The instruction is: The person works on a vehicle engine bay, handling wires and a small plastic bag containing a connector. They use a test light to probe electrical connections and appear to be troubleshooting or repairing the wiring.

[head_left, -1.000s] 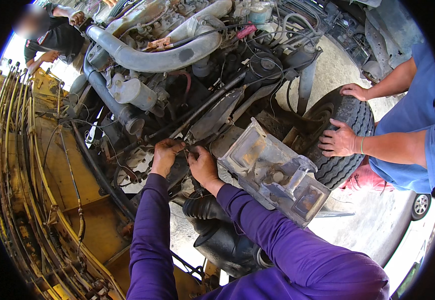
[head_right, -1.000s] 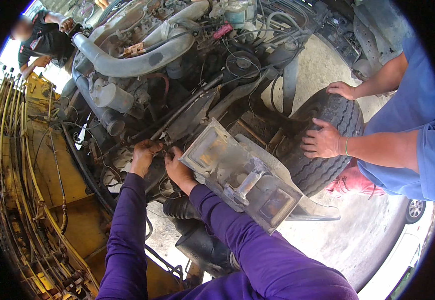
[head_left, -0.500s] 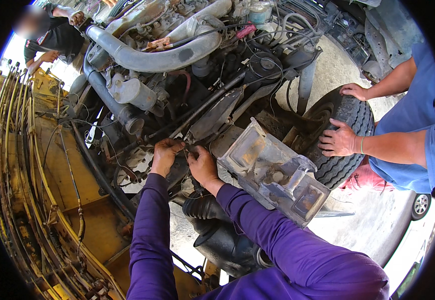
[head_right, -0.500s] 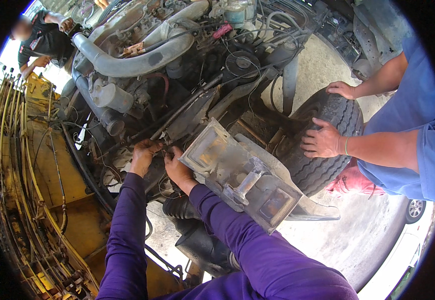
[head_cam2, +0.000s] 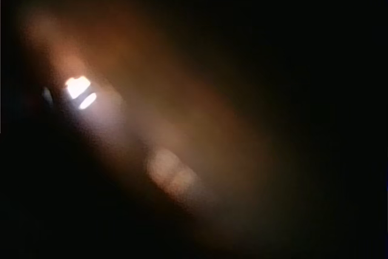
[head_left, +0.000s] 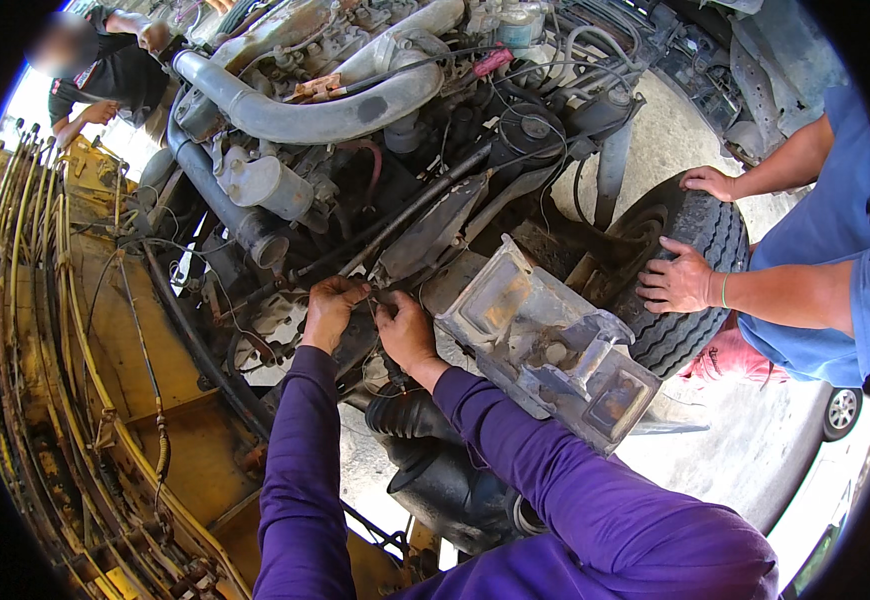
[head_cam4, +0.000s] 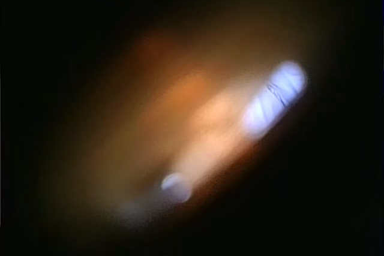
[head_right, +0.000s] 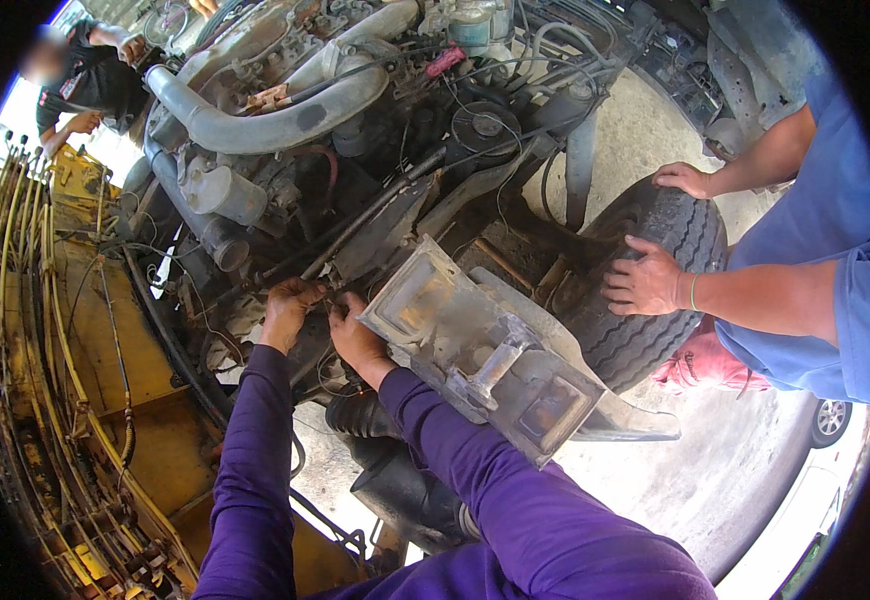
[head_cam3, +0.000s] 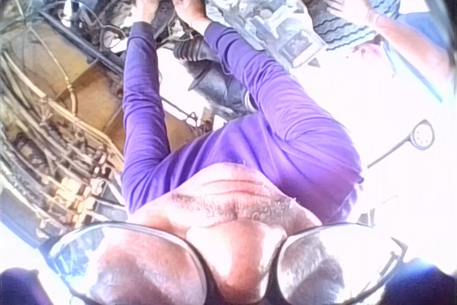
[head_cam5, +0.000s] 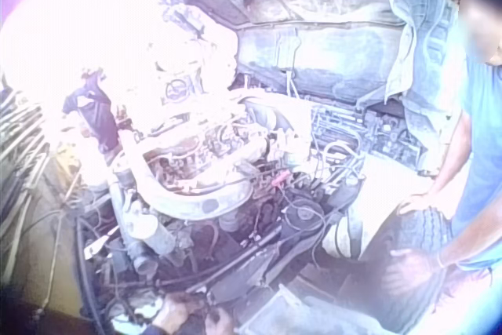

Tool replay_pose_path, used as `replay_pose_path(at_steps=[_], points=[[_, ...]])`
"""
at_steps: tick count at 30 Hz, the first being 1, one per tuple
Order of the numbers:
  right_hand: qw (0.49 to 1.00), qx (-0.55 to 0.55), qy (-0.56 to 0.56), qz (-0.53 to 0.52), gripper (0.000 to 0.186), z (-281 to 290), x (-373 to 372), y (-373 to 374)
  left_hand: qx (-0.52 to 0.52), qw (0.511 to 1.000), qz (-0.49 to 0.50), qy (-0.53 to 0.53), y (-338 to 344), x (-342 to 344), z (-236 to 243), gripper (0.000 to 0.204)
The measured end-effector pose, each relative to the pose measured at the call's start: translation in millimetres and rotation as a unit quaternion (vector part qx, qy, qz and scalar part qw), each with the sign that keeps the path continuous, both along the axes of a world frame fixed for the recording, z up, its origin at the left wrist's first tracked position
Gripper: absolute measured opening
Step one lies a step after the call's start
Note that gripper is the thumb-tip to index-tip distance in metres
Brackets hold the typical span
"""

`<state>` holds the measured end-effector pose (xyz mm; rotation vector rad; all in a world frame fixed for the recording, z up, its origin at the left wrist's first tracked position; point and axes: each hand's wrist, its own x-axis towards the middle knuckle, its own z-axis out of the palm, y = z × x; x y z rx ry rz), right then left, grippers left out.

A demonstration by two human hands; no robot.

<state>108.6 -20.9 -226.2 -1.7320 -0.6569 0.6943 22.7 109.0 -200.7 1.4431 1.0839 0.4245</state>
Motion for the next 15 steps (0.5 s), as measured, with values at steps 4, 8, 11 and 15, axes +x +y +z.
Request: replay_pose_path(at_steps=[4,8,11,15], points=[[1.0,-0.002,0.002,0.001,0.022,1.2,1.6,-1.6,-0.002,1.0,0.002,-0.01,-0.1,1.0,-0.9,0.02],[0.999,-0.031,-0.001,0.007,0.02,9.1,2.6,-2.9,-0.017,1.0,-0.008,0.024,3.0,-2.5,-2.6,0.016],[0.999,-0.047,-0.026,-0.003,0.02,4.1,1.6,-0.7,-0.014,1.0,-0.011,0.021,3.0,-2.0,-3.7,0.013],[0.999,-0.033,-0.018,-0.004,0.021,3.3,0.9,-0.3,-0.016,0.999,-0.018,0.021,3.7,-3.0,-4.2,0.011]])
